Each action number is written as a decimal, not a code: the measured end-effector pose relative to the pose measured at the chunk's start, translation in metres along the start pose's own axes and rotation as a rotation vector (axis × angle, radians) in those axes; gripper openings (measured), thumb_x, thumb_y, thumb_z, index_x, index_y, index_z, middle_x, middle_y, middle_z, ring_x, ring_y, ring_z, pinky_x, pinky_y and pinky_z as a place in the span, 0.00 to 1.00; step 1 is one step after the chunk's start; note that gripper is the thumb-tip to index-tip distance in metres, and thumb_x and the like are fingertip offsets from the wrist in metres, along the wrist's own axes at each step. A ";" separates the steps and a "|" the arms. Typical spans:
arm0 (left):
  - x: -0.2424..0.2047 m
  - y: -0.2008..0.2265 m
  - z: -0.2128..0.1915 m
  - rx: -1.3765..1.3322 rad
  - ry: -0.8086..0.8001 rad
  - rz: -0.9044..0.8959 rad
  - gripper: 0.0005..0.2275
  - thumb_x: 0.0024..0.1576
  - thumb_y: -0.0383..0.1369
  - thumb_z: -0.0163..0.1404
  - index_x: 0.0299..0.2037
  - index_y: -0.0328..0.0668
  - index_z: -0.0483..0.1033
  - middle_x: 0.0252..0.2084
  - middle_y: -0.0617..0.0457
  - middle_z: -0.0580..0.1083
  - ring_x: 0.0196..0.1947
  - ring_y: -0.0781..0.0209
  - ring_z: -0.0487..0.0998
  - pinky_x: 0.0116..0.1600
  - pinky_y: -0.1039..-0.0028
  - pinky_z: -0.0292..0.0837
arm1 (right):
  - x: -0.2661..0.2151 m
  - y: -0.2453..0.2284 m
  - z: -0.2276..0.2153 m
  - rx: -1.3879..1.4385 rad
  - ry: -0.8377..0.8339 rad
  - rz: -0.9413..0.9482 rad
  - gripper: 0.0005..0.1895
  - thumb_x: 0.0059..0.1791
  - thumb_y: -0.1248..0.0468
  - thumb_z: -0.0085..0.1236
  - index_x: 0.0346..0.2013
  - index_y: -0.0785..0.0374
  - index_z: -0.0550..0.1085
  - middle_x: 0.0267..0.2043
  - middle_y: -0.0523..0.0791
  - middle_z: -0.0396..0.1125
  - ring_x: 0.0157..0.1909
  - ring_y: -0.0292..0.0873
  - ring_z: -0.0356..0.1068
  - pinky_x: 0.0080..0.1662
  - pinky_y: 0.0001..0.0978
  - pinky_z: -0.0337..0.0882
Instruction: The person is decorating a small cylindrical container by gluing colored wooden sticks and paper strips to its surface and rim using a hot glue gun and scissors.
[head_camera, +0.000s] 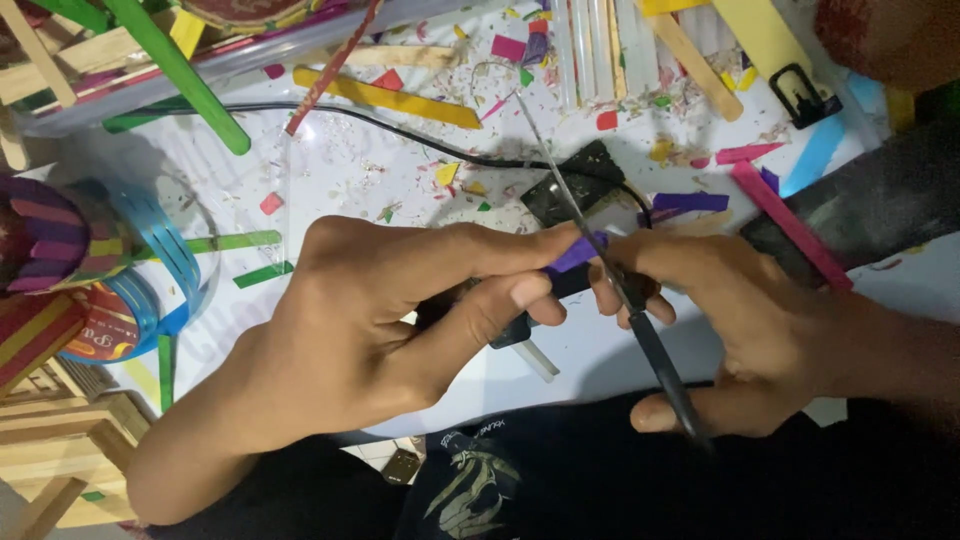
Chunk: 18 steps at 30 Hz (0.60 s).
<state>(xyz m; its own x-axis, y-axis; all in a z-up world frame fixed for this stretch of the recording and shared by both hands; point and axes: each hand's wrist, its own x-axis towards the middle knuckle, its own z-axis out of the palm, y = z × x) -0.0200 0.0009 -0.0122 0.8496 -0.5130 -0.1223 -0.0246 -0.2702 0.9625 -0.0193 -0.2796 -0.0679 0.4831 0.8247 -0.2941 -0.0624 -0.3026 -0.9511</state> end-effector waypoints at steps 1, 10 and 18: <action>0.000 -0.001 0.000 0.005 -0.002 0.006 0.11 0.66 0.29 0.49 0.56 0.39 0.75 0.39 0.56 0.86 0.11 0.73 0.59 0.18 0.81 0.52 | -0.002 0.001 0.001 -0.012 0.022 -0.041 0.32 0.40 0.44 0.64 0.51 0.57 0.68 0.44 0.41 0.69 0.37 0.39 0.70 0.33 0.31 0.72; 0.002 0.002 0.004 -0.008 0.014 0.017 0.10 0.64 0.28 0.49 0.53 0.34 0.76 0.38 0.52 0.85 0.21 0.69 0.81 0.21 0.83 0.69 | -0.020 0.028 0.010 -0.094 0.150 -0.285 0.57 0.45 0.42 0.67 0.75 0.64 0.45 0.62 0.50 0.65 0.51 0.43 0.75 0.40 0.32 0.76; 0.002 0.002 0.003 0.000 0.007 0.030 0.10 0.65 0.28 0.49 0.53 0.33 0.75 0.39 0.51 0.84 0.22 0.68 0.81 0.25 0.82 0.73 | -0.015 0.030 0.013 -0.056 0.173 -0.325 0.59 0.43 0.50 0.77 0.75 0.64 0.48 0.60 0.50 0.70 0.53 0.44 0.78 0.43 0.33 0.80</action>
<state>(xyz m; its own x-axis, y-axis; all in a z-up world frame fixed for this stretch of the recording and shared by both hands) -0.0201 -0.0032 -0.0111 0.8522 -0.5151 -0.0914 -0.0505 -0.2550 0.9656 -0.0400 -0.2946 -0.0929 0.6103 0.7908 0.0476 0.1646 -0.0678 -0.9840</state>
